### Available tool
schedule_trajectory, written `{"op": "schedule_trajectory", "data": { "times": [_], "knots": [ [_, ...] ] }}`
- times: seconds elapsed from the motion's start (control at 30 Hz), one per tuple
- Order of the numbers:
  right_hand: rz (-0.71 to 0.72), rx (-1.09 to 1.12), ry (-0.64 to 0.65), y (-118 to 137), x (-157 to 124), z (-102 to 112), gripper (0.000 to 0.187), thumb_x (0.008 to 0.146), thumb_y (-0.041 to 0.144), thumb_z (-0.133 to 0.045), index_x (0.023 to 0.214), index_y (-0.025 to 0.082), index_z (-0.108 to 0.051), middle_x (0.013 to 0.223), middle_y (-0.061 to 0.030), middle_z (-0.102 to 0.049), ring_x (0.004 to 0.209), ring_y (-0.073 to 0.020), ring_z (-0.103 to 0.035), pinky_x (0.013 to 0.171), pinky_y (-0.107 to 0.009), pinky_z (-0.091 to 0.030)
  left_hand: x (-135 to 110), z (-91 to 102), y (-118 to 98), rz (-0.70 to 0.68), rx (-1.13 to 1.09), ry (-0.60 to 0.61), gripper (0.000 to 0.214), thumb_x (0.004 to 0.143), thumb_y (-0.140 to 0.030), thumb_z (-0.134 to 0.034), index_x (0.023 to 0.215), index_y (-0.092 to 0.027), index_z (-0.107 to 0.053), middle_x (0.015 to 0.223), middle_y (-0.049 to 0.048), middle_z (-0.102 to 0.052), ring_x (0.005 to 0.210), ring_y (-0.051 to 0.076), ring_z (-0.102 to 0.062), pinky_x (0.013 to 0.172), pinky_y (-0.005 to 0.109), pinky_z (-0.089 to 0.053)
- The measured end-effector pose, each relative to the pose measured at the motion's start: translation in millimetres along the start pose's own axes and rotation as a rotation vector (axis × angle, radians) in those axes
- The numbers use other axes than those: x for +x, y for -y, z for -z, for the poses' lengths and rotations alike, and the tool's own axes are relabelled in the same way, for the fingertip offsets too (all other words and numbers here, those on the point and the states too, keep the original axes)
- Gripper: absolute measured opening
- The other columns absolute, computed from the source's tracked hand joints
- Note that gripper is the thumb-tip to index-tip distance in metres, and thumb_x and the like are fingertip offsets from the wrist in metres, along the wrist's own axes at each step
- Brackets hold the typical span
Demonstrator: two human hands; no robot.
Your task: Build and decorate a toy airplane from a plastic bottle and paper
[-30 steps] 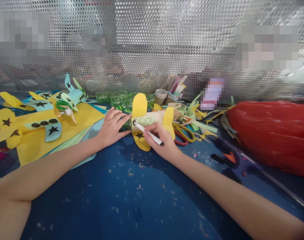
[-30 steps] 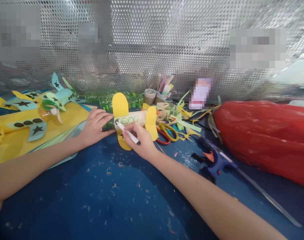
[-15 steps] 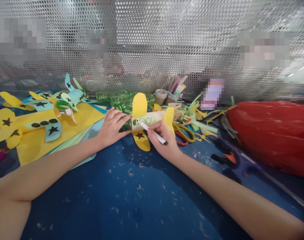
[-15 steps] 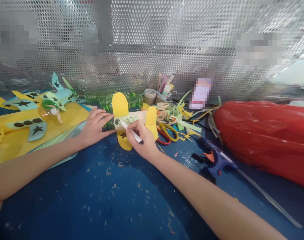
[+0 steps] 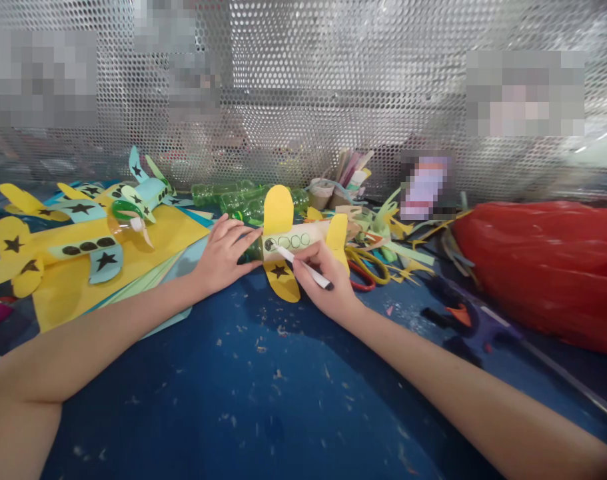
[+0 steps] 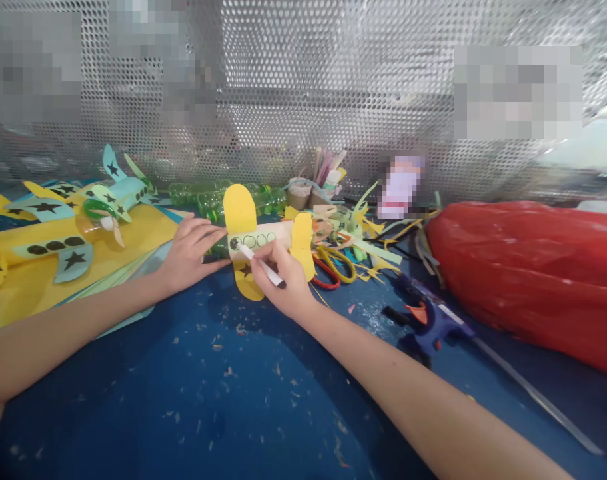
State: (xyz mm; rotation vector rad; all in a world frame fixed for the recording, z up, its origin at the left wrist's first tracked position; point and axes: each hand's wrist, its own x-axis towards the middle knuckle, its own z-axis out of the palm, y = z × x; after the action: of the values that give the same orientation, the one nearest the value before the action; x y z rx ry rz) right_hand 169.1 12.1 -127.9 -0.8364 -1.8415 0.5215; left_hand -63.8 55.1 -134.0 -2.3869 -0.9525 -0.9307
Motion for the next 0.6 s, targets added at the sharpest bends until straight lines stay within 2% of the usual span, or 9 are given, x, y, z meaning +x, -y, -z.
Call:
{"op": "schedule_trajectory", "data": {
  "times": [0.6],
  "knots": [
    [-0.01,-0.013,-0.001,1.1,0.4,-0.2,0.009,0.088,0.025,-0.054,0.083,0.022,-0.047,0.061,0.0044,-0.049,0.048,-0.0086,-0.043,0.046,-0.024,-0.033,-0.4,-0.6,0.1,0.009,-0.011,0.003,0.055,0.086,-0.052,-0.062,0.129,-0.019,-0.055,0.116,0.0092,-0.064,0.115,0.028,-0.05,0.112,0.055,-0.027]
  ]
}}
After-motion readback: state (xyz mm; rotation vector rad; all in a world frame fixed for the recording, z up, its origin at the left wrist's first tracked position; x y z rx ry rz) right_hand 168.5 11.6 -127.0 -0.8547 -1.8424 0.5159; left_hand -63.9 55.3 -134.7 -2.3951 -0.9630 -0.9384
